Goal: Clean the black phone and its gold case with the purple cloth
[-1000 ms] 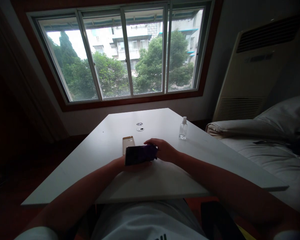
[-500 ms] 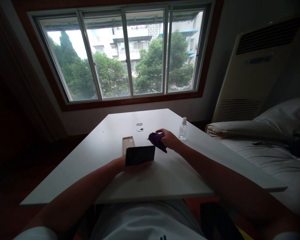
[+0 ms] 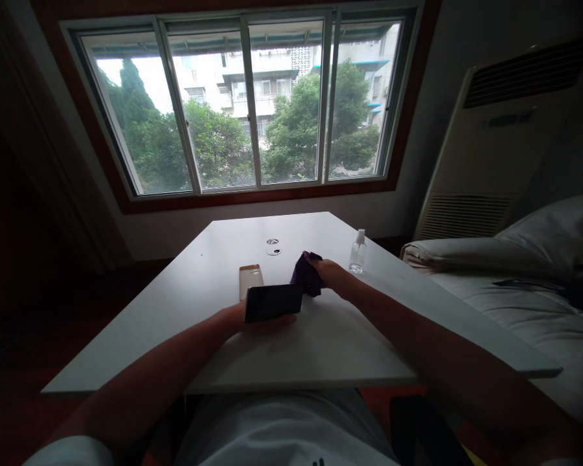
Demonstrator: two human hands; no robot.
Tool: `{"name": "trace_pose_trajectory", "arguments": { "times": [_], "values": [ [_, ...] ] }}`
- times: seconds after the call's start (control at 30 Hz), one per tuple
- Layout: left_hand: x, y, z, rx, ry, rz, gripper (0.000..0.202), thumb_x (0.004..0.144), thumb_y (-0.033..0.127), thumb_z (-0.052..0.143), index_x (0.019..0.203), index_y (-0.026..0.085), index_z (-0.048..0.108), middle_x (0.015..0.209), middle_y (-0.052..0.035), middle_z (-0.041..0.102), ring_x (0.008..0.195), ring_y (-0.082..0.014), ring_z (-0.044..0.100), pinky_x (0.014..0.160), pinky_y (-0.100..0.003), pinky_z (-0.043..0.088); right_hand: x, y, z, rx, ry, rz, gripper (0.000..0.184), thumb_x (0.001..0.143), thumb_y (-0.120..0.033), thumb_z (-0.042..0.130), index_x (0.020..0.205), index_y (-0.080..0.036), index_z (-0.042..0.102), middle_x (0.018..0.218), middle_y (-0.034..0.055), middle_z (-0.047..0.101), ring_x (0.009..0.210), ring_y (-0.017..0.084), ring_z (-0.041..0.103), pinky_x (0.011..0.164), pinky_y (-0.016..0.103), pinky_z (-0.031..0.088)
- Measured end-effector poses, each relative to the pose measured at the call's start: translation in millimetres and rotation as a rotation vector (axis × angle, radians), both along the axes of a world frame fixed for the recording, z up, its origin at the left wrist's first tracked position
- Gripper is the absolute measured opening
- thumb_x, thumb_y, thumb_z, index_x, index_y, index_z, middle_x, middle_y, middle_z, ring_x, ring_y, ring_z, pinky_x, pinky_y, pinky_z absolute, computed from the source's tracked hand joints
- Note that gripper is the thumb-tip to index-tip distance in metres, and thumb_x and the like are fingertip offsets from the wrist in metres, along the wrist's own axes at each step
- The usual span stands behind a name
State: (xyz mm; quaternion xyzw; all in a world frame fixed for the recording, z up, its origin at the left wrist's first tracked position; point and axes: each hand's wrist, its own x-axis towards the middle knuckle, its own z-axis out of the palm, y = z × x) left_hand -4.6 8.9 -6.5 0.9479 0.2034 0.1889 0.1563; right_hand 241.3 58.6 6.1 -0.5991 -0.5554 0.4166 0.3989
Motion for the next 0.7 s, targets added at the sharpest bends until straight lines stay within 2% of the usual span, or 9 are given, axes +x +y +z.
{"name": "trace_pose_trajectory", "arguments": {
  "times": [0.1, 0.23, 0.33, 0.47, 0.57, 0.7],
  "values": [
    [-1.2, 3.6, -3.5, -0.028, -0.039, -0.022, 0.033, 0.095, 0.039, 0.053, 0.115, 0.015, 0.065, 0.102, -0.0094, 0.067, 0.093, -0.0240, 0.064, 0.086, -0.035, 0.054, -8.8, -5.5, -4.0, -0.099, 0.049, 0.035, 0.056, 0.089, -0.064, 0.054, 0.106, -0.011, 0.061, 0.100, 0.0172, 0.070, 0.076, 0.023, 0.067, 0.062, 0.032, 0.054],
    [-2.0, 8.8, -8.9, -0.054, -0.050, -0.064, 0.037, 0.095, 0.039, 0.054, 0.125, 0.017, 0.061, 0.114, -0.0099, 0.066, 0.102, -0.0245, 0.064, 0.092, -0.036, 0.054, -19.2, -21.0, -5.1, -0.070, 0.076, 0.266, 0.051, 0.089, -0.062, 0.055, 0.095, -0.013, 0.068, 0.091, 0.0109, 0.071, 0.074, 0.019, 0.064, 0.063, 0.028, 0.050],
    [-1.8, 10.9, -13.9, -0.055, -0.051, -0.058, 0.036, 0.096, 0.037, 0.054, 0.124, 0.015, 0.061, 0.113, -0.0114, 0.067, 0.102, -0.0246, 0.065, 0.094, -0.037, 0.053, -24.2, -36.2, -2.0, 0.155, -0.004, 0.406, 0.040, 0.095, -0.048, 0.050, 0.097, -0.015, 0.070, 0.091, 0.0080, 0.071, 0.076, 0.019, 0.063, 0.066, 0.028, 0.048],
    [-0.9, 13.5, -20.9, -0.086, -0.060, 0.006, 0.030, 0.097, 0.036, 0.052, 0.114, 0.015, 0.063, 0.105, -0.0094, 0.068, 0.097, -0.0229, 0.066, 0.092, -0.036, 0.054, -30.0, -56.7, 4.9, 0.572, -0.265, 0.475, 0.029, 0.093, -0.025, 0.048, 0.112, -0.020, 0.069, 0.101, 0.0054, 0.071, 0.089, 0.020, 0.064, 0.081, 0.032, 0.048],
    [-1.3, 20.0, -27.8, -0.070, -0.082, -0.026, 0.027, 0.097, 0.033, 0.052, 0.114, 0.015, 0.063, 0.109, -0.0083, 0.067, 0.102, -0.0214, 0.065, 0.097, -0.035, 0.053, -37.9, -69.5, 8.9, 0.738, -0.331, 0.481, 0.041, 0.088, -0.015, 0.047, 0.124, -0.022, 0.064, 0.112, 0.0056, 0.070, 0.097, 0.021, 0.065, 0.088, 0.034, 0.048],
    [-6.1, 32.9, -38.0, 0.004, -0.082, -0.111, 0.028, 0.091, 0.030, 0.056, 0.108, 0.009, 0.063, 0.105, -0.0129, 0.067, 0.101, -0.0260, 0.066, 0.096, -0.040, 0.053, -48.5, -78.2, 9.3, 0.943, -0.381, 0.545, 0.061, 0.077, -0.015, 0.058, 0.137, -0.022, 0.053, 0.131, 0.0084, 0.061, 0.111, 0.026, 0.062, 0.094, 0.038, 0.048]
  ]
}}
